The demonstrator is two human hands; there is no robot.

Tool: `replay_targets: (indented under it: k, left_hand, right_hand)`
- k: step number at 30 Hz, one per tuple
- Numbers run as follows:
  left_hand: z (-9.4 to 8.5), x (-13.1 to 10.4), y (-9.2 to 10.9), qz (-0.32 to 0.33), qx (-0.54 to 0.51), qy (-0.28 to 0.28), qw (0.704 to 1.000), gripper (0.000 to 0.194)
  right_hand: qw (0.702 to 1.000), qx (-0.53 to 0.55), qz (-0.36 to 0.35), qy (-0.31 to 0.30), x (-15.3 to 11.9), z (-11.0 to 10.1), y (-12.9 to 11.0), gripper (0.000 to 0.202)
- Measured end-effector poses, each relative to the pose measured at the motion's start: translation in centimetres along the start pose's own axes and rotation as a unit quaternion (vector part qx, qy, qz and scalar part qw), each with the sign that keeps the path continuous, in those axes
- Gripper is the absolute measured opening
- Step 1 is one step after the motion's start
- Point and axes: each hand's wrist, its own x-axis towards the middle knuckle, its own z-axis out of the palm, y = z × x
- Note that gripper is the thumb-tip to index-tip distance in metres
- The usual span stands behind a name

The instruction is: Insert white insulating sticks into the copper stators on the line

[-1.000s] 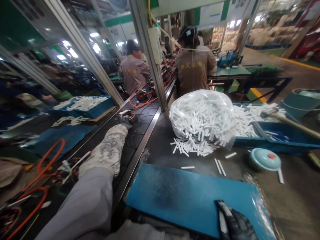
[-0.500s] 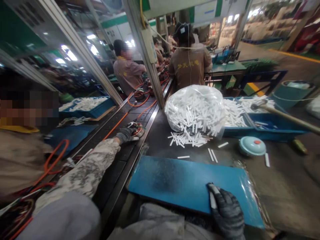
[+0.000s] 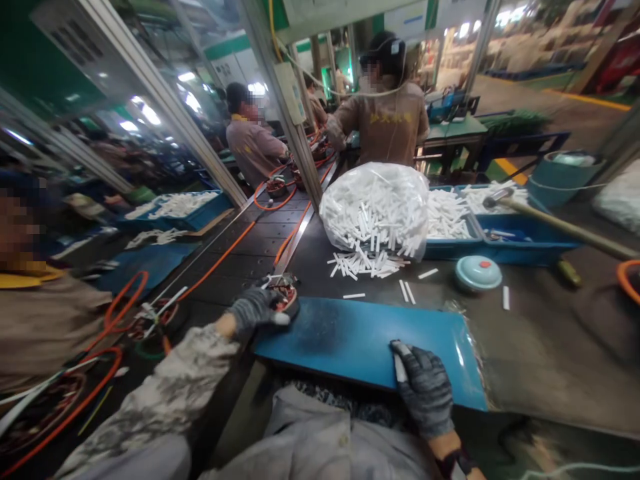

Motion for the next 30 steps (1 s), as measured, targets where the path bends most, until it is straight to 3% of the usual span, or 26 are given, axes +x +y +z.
replay_targets:
  k: [7,10,12,16,18,21,23,26,30]
  left_hand:
    - [6.9,-2.8,8.1,0.006,0.223,-0.054,0.973,0.053]
    - [8.1,-3.7,10.6,0.030,0.240,-0.077,0.967,0.052]
    - [7.6,-3.8,11.0,0.086,0.196,-0.075,0.974,0.045]
    - [4.3,-0.8,8.6,0.216,-0.006,0.008,0.976,0.039]
    - [3.0,2.2,6.8,0.221,0.024,0.066,0.973,0.048]
    - [3.0,6.0,4.8,0.226,0.186,-0.023,0.956,0.050]
    - [3.7,7.0,3.8,0.211,0.256,-0.073,0.941,0.046]
    - [3.9,5.7,2.6,0.172,0.290,-0.067,0.939,0.050]
    - [1.7,-0.7,1.1,0.154,0.283,-0.116,0.940,0.051]
  right_hand:
    - [0.999,0.035,0.002,-0.010,0.5,-0.3,0.0,0.025]
    - [0.999,0.054,0.002,-0.008,1.2,-0.2,-0.5,0.024]
    - [0.997,0.080,-0.017,-0.004,2.4,-0.1,-1.5,0.024]
    - [0.985,0.158,-0.073,-0.019,5.6,0.2,-4.9,0.030]
    - [0.975,0.192,-0.108,-0.038,7.1,0.7,-7.0,0.036]
    - [0.965,0.208,-0.148,-0.068,8.4,2.2,-10.1,0.046]
    - [0.968,0.183,-0.157,-0.074,8.7,3.4,-11.3,0.046]
    - [0.968,0.164,-0.183,-0.056,8.8,4.5,-11.4,0.035]
    - [0.949,0.234,-0.204,-0.059,9.6,3.8,-8.7,0.024]
